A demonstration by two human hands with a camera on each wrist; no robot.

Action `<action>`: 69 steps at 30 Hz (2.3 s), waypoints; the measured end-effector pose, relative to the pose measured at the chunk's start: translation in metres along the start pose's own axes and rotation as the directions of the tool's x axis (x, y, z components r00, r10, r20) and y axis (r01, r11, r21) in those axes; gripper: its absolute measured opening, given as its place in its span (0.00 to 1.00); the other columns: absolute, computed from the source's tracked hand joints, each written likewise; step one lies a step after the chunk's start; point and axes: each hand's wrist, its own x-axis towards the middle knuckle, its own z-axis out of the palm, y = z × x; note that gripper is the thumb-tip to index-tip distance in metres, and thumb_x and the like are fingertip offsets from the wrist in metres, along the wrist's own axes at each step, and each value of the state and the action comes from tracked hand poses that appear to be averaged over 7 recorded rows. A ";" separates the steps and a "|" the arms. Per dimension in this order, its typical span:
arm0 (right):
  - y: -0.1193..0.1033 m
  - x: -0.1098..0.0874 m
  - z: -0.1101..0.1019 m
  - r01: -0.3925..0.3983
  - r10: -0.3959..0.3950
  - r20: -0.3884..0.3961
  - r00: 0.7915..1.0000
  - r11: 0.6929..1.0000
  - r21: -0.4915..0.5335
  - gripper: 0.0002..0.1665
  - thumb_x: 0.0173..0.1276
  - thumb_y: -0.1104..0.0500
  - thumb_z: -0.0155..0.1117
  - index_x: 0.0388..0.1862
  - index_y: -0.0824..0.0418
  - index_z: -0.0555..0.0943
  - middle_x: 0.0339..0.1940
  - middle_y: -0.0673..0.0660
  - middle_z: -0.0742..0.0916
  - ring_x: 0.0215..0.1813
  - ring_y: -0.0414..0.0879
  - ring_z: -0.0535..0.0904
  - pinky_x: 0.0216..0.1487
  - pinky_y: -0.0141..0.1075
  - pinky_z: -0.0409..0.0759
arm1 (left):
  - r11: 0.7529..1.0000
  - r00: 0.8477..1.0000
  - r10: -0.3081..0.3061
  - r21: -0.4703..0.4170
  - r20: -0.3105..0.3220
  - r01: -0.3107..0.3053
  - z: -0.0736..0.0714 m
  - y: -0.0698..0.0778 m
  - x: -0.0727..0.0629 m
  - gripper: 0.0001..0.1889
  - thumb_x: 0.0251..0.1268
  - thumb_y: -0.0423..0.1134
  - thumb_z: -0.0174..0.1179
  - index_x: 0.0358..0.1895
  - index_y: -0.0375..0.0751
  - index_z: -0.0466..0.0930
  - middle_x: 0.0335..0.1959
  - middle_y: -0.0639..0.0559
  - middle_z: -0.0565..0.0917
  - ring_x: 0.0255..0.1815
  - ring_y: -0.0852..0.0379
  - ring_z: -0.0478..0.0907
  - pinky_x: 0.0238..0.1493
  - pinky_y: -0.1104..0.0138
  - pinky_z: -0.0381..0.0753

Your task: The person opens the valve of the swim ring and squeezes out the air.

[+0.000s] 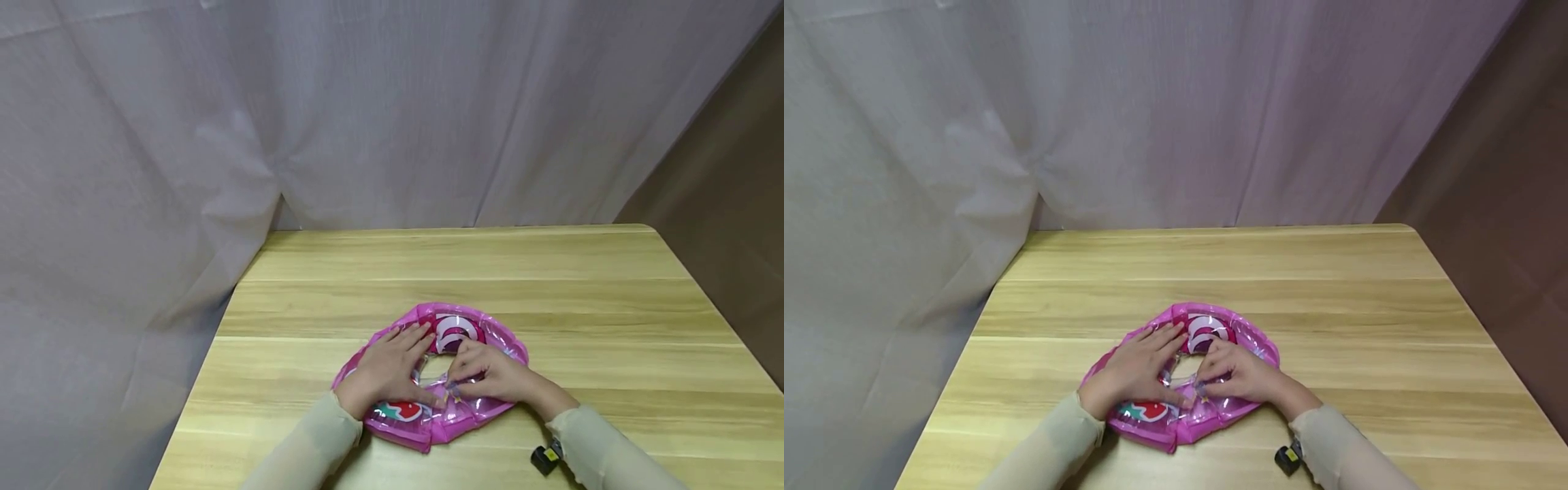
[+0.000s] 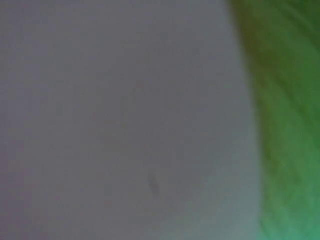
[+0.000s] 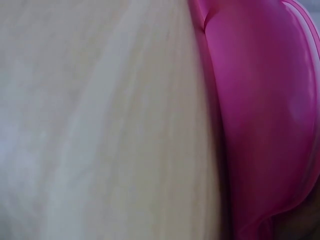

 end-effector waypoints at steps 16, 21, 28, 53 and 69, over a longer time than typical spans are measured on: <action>-0.001 -0.001 -0.001 -0.011 0.011 -0.023 1.000 1.000 0.012 0.11 0.61 0.64 0.75 0.44 0.59 0.90 0.41 0.47 0.90 0.41 0.42 0.75 0.47 0.37 0.73 | 1.000 1.000 0.015 -0.011 -0.008 -0.015 0.002 0.000 0.004 0.64 0.47 0.84 0.54 0.82 0.49 0.47 0.83 0.53 0.45 0.83 0.53 0.42 0.80 0.57 0.45; -0.011 0.001 -0.002 -0.017 0.018 -0.027 0.999 0.999 0.033 0.12 0.58 0.69 0.75 0.43 0.63 0.90 0.39 0.51 0.90 0.40 0.44 0.74 0.46 0.37 0.73 | 0.999 1.000 0.017 -0.050 -0.025 -0.018 0.001 0.001 0.002 0.63 0.47 0.84 0.55 0.82 0.48 0.49 0.83 0.53 0.46 0.82 0.53 0.43 0.80 0.56 0.45; -0.015 0.002 -0.002 -0.019 0.020 -0.034 0.999 0.999 0.031 0.13 0.57 0.69 0.75 0.43 0.63 0.90 0.39 0.51 0.90 0.39 0.44 0.72 0.45 0.35 0.73 | 0.998 0.999 0.015 -0.058 -0.037 -0.018 0.001 0.002 0.001 0.63 0.47 0.83 0.56 0.82 0.48 0.49 0.83 0.53 0.47 0.82 0.53 0.43 0.80 0.55 0.46; 0.005 -0.007 0.001 -0.007 0.008 -0.028 1.000 1.000 0.023 0.13 0.62 0.64 0.74 0.47 0.58 0.90 0.42 0.45 0.90 0.41 0.40 0.73 0.49 0.35 0.72 | 0.993 0.998 0.035 -0.111 -0.056 -0.041 0.003 -0.001 0.001 0.61 0.50 0.80 0.58 0.82 0.48 0.50 0.83 0.52 0.48 0.82 0.52 0.45 0.79 0.53 0.48; 0.003 -0.006 0.000 -0.026 0.027 -0.023 0.999 0.999 0.036 0.12 0.63 0.63 0.73 0.47 0.58 0.90 0.42 0.46 0.90 0.41 0.42 0.72 0.49 0.37 0.72 | 0.994 0.999 0.027 -0.108 -0.046 -0.032 0.004 -0.001 0.001 0.61 0.50 0.81 0.56 0.82 0.48 0.48 0.83 0.53 0.46 0.82 0.53 0.43 0.79 0.54 0.47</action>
